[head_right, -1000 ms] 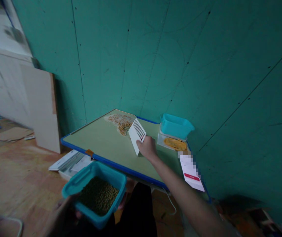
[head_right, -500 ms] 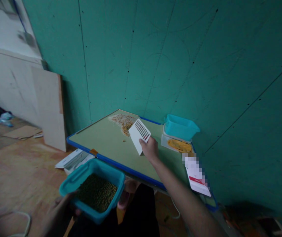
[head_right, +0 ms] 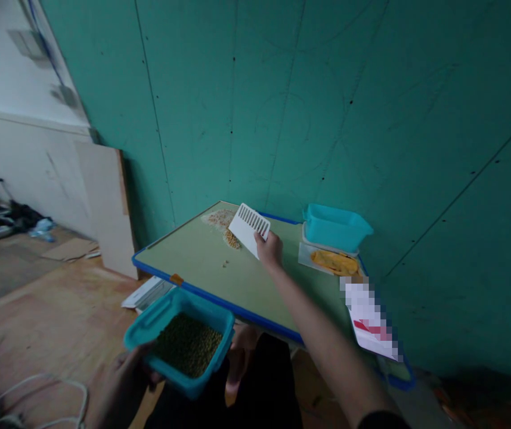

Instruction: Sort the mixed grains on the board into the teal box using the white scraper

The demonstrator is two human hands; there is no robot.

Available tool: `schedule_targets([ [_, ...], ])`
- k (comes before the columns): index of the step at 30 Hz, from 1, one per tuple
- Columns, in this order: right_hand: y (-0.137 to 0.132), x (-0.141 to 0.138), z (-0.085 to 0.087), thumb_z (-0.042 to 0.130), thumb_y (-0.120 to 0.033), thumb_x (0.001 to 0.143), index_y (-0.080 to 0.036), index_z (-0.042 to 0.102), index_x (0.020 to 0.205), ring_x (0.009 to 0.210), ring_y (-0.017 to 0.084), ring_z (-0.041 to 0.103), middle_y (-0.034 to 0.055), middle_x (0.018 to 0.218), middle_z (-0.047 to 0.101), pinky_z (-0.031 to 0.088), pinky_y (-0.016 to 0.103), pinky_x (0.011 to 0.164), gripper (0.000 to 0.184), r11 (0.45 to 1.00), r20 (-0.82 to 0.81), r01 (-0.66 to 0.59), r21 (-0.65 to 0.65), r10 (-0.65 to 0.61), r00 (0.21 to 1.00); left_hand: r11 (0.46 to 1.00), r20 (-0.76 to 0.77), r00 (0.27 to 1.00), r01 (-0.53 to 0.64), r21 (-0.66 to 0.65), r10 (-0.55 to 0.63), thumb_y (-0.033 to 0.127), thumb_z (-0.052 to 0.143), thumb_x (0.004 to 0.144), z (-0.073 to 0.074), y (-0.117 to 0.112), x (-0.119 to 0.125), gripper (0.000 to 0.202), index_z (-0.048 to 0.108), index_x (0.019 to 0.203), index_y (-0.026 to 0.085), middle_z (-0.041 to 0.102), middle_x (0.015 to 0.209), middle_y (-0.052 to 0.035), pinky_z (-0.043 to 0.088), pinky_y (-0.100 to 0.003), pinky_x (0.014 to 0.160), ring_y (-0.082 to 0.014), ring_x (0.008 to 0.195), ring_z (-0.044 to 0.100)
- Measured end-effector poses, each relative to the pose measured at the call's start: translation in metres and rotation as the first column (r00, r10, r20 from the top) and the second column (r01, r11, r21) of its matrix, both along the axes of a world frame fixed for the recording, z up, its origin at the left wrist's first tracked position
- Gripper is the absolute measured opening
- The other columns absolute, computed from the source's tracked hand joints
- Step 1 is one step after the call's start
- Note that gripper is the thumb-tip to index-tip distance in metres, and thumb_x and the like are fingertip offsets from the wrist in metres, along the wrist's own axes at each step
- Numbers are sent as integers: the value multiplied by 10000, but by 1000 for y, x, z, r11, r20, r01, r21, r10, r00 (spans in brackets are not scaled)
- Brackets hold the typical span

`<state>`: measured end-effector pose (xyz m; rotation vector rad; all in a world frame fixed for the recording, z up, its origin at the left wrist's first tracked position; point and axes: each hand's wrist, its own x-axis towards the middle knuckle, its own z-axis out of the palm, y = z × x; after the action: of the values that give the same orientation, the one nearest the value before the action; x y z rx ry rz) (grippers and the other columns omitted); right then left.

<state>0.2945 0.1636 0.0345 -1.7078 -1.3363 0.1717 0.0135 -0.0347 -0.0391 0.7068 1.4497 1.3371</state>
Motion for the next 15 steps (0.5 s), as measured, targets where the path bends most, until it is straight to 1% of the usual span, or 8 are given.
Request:
schedule_targets([
  [3, 5, 1, -9, 697, -308, 876, -173, 742, 823, 797, 245, 728, 113, 867, 807, 477, 273, 682, 152, 999, -42, -38, 34, 40, 998, 1000, 64, 998, 10, -11, -10, 526, 798, 611, 7, 1, 7, 445, 607, 345, 225, 577, 345, -50, 437, -278, 391, -149, 339, 469],
  [5, 7, 2, -14, 713, -310, 864, -175, 739, 833, 794, 243, 727, 110, 873, 808, 481, 272, 679, 140, 997, -61, -62, 34, 64, 996, 1000, 79, 997, 15, 1, -15, 499, 781, 652, 9, 2, 8, 444, 609, 350, 224, 536, 327, -25, 430, -262, 400, -132, 346, 435],
  [7, 9, 3, -18, 730, -316, 851, -177, 735, 827, 791, 242, 726, 110, 870, 808, 487, 272, 675, 141, 996, -72, -87, 30, 89, 993, 999, 75, 996, 39, 2, -39, 507, 778, 661, 5, 3, 7, 450, 612, 355, 222, 526, 322, -20, 429, -263, 400, -128, 342, 421],
  [11, 13, 2, -25, 763, -360, 824, -193, 737, 808, 781, 238, 722, 89, 808, 799, 499, 268, 656, 170, 986, -97, -158, 58, 163, 982, 993, 107, 987, 120, -23, -117, 526, 812, 629, -8, 9, -3, 445, 627, 368, 216, 598, 366, -50, 410, -259, 386, -142, 332, 493],
  [13, 15, 2, -27, 766, -394, 818, -201, 740, 806, 764, 234, 717, 73, 764, 789, 500, 265, 635, 194, 981, -108, -178, 72, 185, 977, 990, 120, 983, 140, -11, -138, 510, 813, 652, -13, 13, -7, 453, 622, 366, 215, 606, 364, -50, 397, -245, 382, -130, 315, 489],
  [15, 16, 2, -29, 766, -413, 816, -202, 740, 800, 747, 233, 713, 68, 741, 783, 500, 266, 621, 213, 980, -115, -185, 77, 193, 974, 989, 108, 983, 146, 8, -146, 501, 802, 681, -14, 16, -10, 470, 616, 360, 213, 600, 352, -49, 385, -231, 375, -119, 302, 477],
])
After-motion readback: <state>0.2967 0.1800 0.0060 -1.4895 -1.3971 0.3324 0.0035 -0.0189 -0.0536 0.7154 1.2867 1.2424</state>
